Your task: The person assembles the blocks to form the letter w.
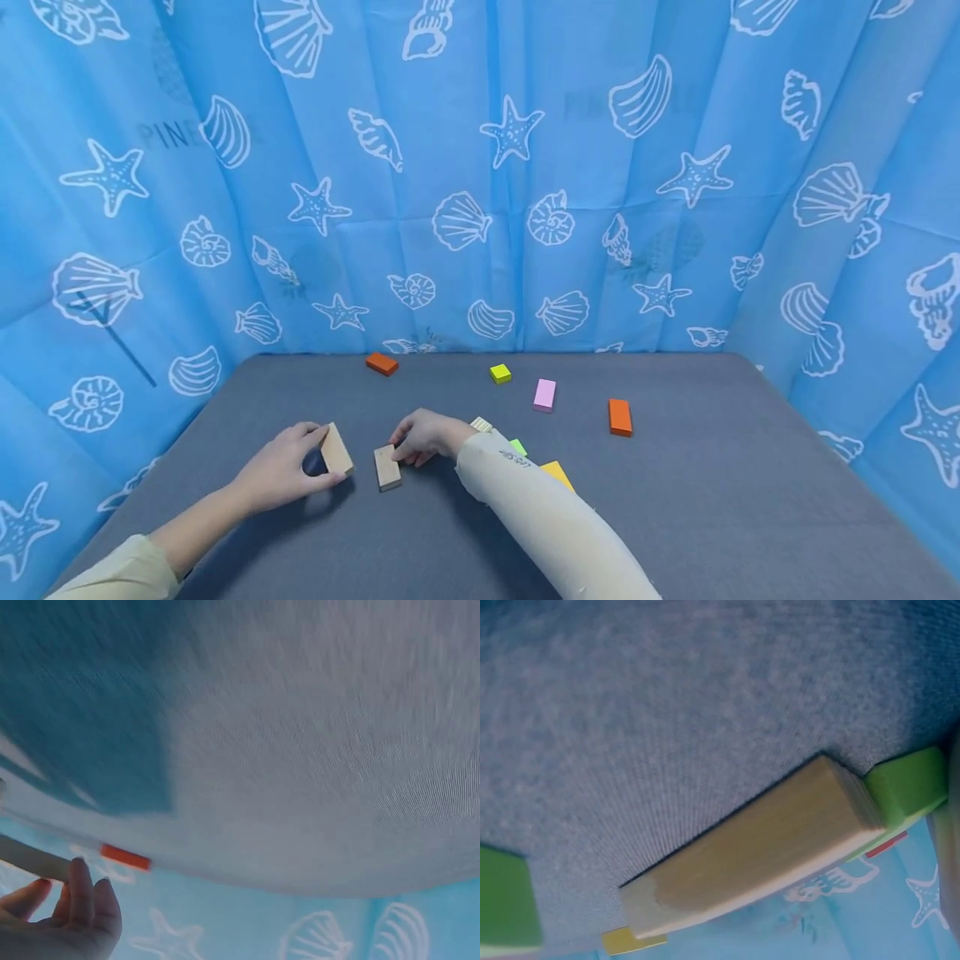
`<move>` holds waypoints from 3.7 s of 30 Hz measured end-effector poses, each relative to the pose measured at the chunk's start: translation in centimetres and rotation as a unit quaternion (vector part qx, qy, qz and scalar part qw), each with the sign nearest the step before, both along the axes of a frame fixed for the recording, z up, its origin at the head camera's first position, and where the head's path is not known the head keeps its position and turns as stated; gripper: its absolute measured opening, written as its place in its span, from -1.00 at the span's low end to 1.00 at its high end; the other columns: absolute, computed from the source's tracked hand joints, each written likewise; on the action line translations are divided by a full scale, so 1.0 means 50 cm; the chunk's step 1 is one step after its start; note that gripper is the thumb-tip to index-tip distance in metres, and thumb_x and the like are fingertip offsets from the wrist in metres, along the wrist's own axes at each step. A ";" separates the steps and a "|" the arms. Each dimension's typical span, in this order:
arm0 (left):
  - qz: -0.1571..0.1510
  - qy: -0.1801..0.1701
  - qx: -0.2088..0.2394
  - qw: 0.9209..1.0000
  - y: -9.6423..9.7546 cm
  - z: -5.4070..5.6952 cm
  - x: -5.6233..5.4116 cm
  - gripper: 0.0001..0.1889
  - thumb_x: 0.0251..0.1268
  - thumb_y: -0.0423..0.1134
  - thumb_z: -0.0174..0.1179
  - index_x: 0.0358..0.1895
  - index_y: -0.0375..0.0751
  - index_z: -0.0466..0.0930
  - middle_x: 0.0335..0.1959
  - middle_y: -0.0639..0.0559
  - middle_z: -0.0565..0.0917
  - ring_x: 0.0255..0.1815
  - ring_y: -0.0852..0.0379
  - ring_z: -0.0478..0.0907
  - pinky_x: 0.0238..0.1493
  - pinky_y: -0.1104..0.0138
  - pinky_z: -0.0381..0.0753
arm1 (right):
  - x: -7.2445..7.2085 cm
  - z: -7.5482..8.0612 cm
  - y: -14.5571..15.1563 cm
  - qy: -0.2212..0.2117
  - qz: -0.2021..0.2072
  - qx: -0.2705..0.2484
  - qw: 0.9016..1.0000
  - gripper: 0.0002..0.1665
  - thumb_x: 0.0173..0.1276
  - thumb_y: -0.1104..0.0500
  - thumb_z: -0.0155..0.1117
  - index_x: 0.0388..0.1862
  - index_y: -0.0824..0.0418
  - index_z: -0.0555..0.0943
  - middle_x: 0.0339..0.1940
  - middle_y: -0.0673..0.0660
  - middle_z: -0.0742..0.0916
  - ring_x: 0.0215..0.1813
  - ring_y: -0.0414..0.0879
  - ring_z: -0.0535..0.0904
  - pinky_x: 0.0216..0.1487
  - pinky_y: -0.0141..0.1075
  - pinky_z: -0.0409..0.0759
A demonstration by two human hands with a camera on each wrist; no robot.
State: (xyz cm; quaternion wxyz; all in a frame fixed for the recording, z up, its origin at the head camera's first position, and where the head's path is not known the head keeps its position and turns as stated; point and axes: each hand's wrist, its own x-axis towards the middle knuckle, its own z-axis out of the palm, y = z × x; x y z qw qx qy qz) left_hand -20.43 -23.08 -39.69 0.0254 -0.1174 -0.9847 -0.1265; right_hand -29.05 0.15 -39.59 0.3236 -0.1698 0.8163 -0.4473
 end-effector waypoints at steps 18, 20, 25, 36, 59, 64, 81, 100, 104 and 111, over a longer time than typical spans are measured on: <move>-0.198 0.028 -0.046 0.979 0.082 -0.020 0.095 -0.16 0.20 0.46 0.03 0.31 -0.15 0.48 0.12 -0.03 0.48 -0.11 0.11 0.43 -0.17 0.11 0.48 | -0.002 0.004 -0.006 0.019 -0.005 0.023 1.000 -0.80 0.28 0.35 0.35 -0.11 0.28 0.67 -0.45 0.08 0.62 -0.42 -0.14 0.52 -0.30 -0.27 0.61; -0.214 0.048 -0.057 0.974 0.091 -0.025 0.099 -0.19 0.21 0.46 0.00 0.28 -0.13 0.51 0.12 -0.02 0.48 -0.09 0.13 0.43 -0.16 0.14 0.47 | -0.001 0.004 -0.007 0.022 -0.006 0.025 0.999 -0.80 0.27 0.35 0.36 -0.11 0.28 0.68 -0.46 0.08 0.62 -0.43 -0.14 0.52 -0.32 -0.28 0.61; -0.228 0.077 -0.084 0.967 0.114 -0.037 0.104 -0.24 0.25 0.46 -0.05 0.21 -0.07 0.57 0.14 -0.03 0.49 -0.01 0.09 0.43 -0.11 0.14 0.45 | -0.001 0.005 -0.009 0.025 -0.008 0.027 0.999 -0.81 0.27 0.36 0.36 -0.13 0.29 0.69 -0.51 0.06 0.61 -0.47 -0.15 0.51 -0.37 -0.30 0.59; -0.203 0.125 -0.143 0.960 0.151 -0.046 0.108 -0.20 0.16 0.55 -0.11 0.05 -0.06 0.67 -0.34 0.15 0.34 -0.38 0.21 0.17 -0.37 0.34 0.18 | 0.002 0.000 -0.012 0.034 -0.014 0.031 0.999 -0.84 0.25 0.35 0.38 -0.17 0.26 0.69 -0.51 0.06 0.61 -0.46 -0.14 0.52 -0.37 -0.30 0.59; -0.191 0.106 -0.131 0.967 0.159 -0.037 0.102 -0.21 0.14 0.53 -0.03 0.05 -0.08 0.69 -0.33 0.08 0.55 -0.41 0.20 0.32 -0.44 0.31 0.41 | 0.000 0.003 -0.008 0.027 -0.006 0.029 0.999 -0.83 0.27 0.34 0.37 -0.15 0.27 0.69 -0.49 0.04 0.61 -0.45 -0.15 0.51 -0.36 -0.31 0.59; -0.182 0.094 -0.132 0.970 0.160 -0.034 0.105 -0.20 0.12 0.54 -0.03 0.07 -0.05 0.69 -0.33 0.07 0.55 -0.41 0.19 0.33 -0.45 0.31 0.40 | 0.004 0.004 -0.009 0.027 -0.006 0.029 0.999 -0.83 0.27 0.34 0.37 -0.15 0.27 0.70 -0.48 0.05 0.62 -0.44 -0.15 0.51 -0.34 -0.29 0.59; -0.124 0.081 -0.088 0.985 0.151 -0.032 0.096 -0.25 0.18 0.48 -0.01 0.05 -0.10 0.66 -0.35 0.08 0.58 -0.39 0.17 0.44 -0.42 0.28 0.49 | 0.000 0.011 -0.004 -0.006 -0.013 0.014 1.000 -0.79 0.29 0.33 0.34 -0.08 0.27 0.68 -0.45 0.10 0.64 -0.42 -0.11 0.54 -0.31 -0.26 0.61; 0.019 -0.066 -0.063 0.996 0.147 -0.020 0.006 -0.02 0.00 0.47 0.20 0.39 -0.16 0.39 -0.07 -0.22 0.61 -0.08 -0.16 0.53 -0.10 -0.05 0.52 | -0.055 0.043 0.115 0.186 0.000 0.116 0.976 -0.63 0.35 0.14 0.33 0.09 0.27 0.65 0.25 0.24 0.56 0.30 0.13 0.43 0.21 -0.07 0.44; 0.024 -0.077 -0.061 0.995 0.144 -0.018 0.002 -0.03 -0.01 0.47 0.20 0.38 -0.15 0.40 0.01 -0.24 0.59 0.01 -0.20 0.51 -0.03 -0.08 0.49 | -0.055 0.040 0.135 0.198 0.046 0.175 0.963 -0.53 0.32 0.03 0.36 0.18 0.15 0.63 0.24 0.23 0.56 0.31 0.17 0.38 0.25 0.03 0.37; 0.014 -0.079 -0.064 0.995 0.152 -0.021 0.006 -0.07 -0.02 0.45 0.22 0.35 -0.11 0.46 -0.05 -0.22 0.59 -0.09 -0.16 0.51 -0.08 -0.06 0.49 | -0.049 0.025 0.146 0.201 0.044 0.207 0.956 -0.49 0.24 -0.03 0.44 0.17 0.04 0.65 0.15 0.18 0.59 0.20 0.11 0.38 0.18 0.09 0.39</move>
